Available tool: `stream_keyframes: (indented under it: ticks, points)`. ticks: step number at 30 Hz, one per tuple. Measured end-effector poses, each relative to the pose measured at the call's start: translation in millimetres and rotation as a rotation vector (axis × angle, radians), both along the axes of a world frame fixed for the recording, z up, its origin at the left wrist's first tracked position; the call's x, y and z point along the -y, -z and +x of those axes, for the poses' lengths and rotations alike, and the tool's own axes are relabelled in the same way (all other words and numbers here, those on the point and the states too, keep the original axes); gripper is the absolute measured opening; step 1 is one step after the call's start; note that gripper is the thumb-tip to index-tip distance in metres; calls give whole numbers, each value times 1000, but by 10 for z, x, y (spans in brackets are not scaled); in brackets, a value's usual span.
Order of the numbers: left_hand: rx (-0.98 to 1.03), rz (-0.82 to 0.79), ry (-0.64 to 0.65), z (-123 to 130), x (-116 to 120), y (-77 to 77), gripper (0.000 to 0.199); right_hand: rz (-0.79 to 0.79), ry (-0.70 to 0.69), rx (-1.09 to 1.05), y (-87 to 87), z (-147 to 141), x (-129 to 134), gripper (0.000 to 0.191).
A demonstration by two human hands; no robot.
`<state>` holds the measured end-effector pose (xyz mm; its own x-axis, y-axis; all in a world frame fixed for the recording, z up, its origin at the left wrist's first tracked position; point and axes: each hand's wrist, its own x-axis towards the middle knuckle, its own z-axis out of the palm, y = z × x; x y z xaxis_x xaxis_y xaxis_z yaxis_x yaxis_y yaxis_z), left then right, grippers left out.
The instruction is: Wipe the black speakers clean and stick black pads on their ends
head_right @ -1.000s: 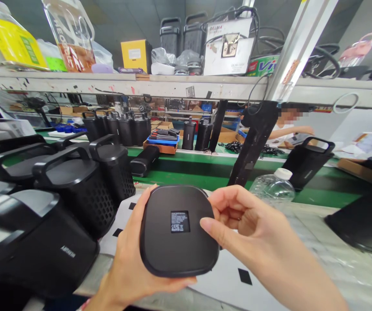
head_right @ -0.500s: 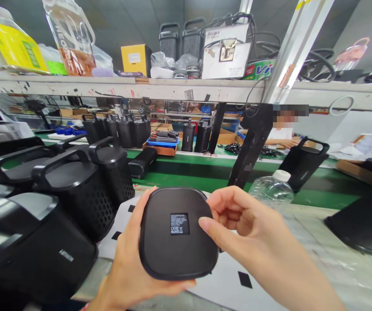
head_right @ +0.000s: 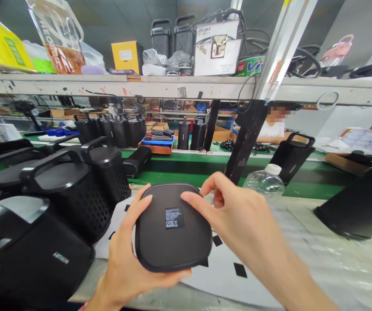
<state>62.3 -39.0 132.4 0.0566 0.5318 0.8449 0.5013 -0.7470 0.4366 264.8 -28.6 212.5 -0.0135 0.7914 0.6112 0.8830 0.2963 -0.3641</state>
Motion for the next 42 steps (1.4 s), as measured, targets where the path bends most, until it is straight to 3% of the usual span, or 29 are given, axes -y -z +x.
stream_keyframes:
  ticks: [2,3,4,6,8,9,11,13,15,18,21,24,26,30,33,36,37,39,42]
  points:
    - [22,-39,-8,-26,-10,3,103,129,159,111,-25,26,-36,59]
    - [21,-63,-10,-38,-16,5,103,215,171,152,-35,16,-25,57]
    - [18,-80,-9,-46,-23,8,104,282,113,199,-41,-13,3,53]
    - [31,-78,-2,-46,-37,14,104,321,-171,325,-45,-118,72,46]
    - [71,-75,-13,-31,-46,16,102,204,-429,430,-43,-216,100,48]
    - [95,-89,-26,-22,-48,14,101,125,-482,431,-40,-234,83,49]
    - [129,-140,-54,-19,-51,10,100,-42,-440,309,-11,-172,-5,51]
    - [151,-161,-59,-45,-61,13,100,-183,-305,123,96,7,-129,58]
    - [171,-127,-55,-102,-93,22,102,-302,-193,-12,335,238,-246,63]
    - [222,-42,-65,-213,-200,19,103,-466,-176,14,957,519,-382,62]
    - [391,-84,-51,-280,-352,-9,94,-461,-60,62,1655,655,-508,56]
    - [711,-265,73,-250,-488,23,90,-394,-11,-30,2034,755,-626,45]
    - [918,-373,158,-184,-545,111,87,-357,21,-127,2044,845,-661,45]
    - [1165,-532,207,-17,-574,350,88,-295,190,-378,1814,897,-502,55]
    - [1234,-583,243,71,-556,445,92,-420,80,-823,1687,674,-256,54]
    - [1166,-670,393,27,-591,430,86,-470,-4,-1314,1594,432,-110,43]
    - [1138,-722,454,-26,-629,416,82,-389,51,-1352,1559,395,-100,42]
    - [1066,-904,561,-168,-746,404,74,-173,211,-1228,1495,399,-127,45]
    - [958,-1200,540,-370,-965,473,65,12,336,-865,1450,493,-225,48]
